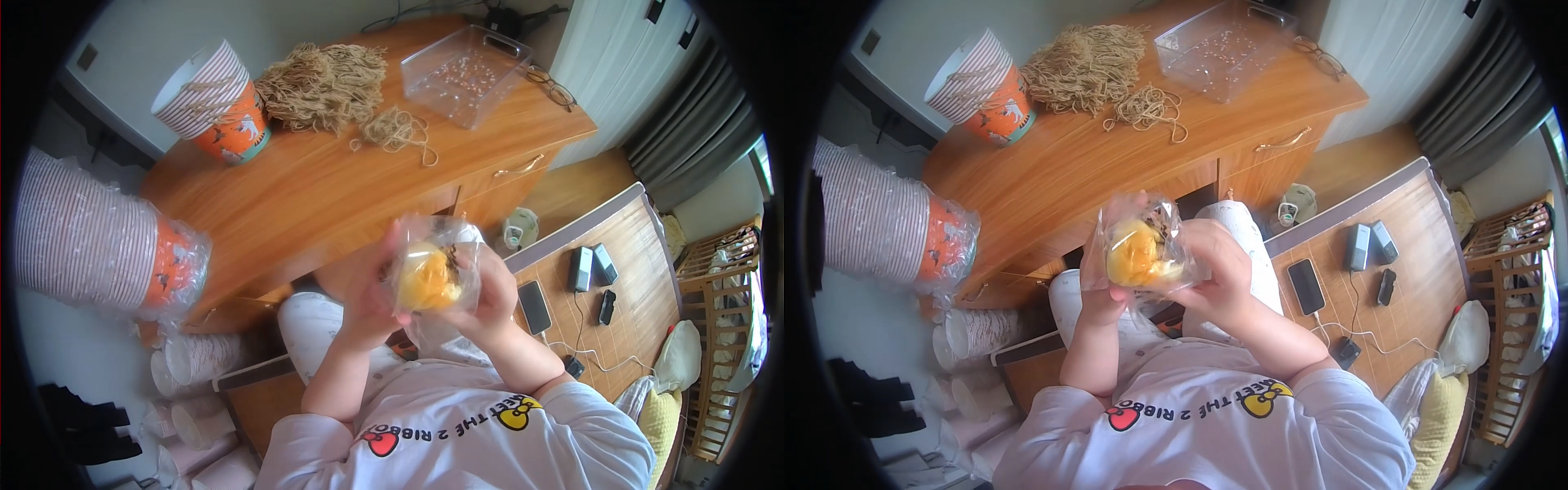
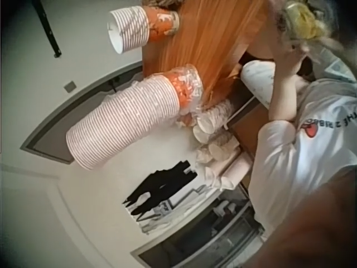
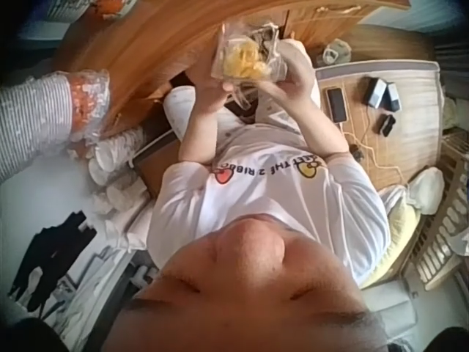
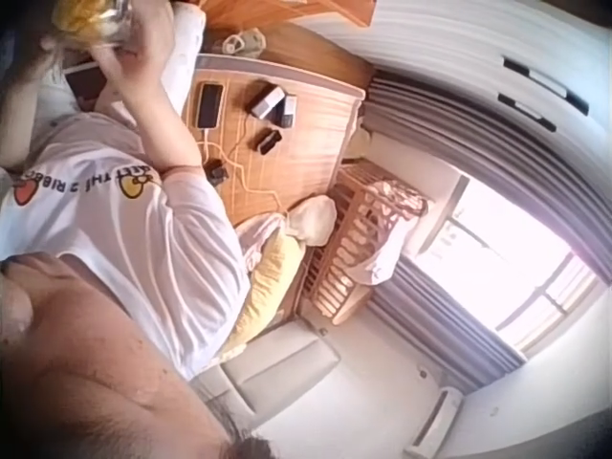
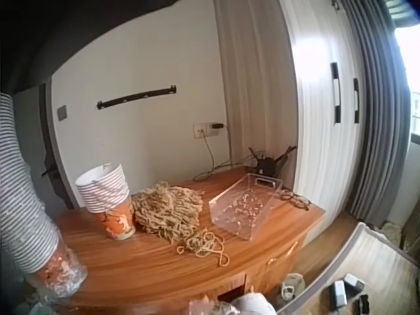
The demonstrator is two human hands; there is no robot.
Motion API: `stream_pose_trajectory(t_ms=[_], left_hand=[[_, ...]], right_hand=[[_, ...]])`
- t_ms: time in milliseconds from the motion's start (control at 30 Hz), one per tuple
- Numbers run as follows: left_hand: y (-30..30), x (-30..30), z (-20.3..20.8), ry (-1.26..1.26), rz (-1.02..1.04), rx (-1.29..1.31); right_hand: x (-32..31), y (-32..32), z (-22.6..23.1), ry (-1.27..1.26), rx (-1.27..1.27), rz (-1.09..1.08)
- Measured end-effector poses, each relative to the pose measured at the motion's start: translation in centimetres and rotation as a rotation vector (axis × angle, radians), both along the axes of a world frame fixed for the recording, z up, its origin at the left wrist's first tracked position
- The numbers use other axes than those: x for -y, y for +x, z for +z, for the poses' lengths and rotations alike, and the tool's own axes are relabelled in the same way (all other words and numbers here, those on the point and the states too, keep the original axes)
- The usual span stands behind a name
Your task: Threading twine handles through pre-drilled holes in the rims of paper buckets for packaging.
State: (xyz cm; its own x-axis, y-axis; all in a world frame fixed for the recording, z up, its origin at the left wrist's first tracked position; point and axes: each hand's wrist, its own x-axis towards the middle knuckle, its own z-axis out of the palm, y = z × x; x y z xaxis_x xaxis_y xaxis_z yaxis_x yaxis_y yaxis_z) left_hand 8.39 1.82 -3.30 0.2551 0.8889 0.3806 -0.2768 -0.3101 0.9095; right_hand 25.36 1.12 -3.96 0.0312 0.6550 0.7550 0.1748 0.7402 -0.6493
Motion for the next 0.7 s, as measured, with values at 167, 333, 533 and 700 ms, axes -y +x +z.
stream_pose_trajectory(t_ms=[167, 333, 533, 700], left_hand=[[-0.4, 0.9, -2.0, -0.157, -0.062, 0.293], [0.3, 0.9, -2.2, -0.074, 0.059, 0.360], [1.7, 1.9, 0.0, -0.247, -0.055, 0.531], [1.3, 2.2, -1.7, -0.088, 0.096, 0.197]], right_hand=[[0.3, -0.1, 0.1, -0.017, -0.021, 0.049], [0.9, -0.6, -2.2, -0.201, -0.188, 0.173], [-0.2, 0.5, -2.2, -0.362, -0.338, 0.389], [-0.5, 1.4, -1.6, -0.376, -0.385, 0.421]])
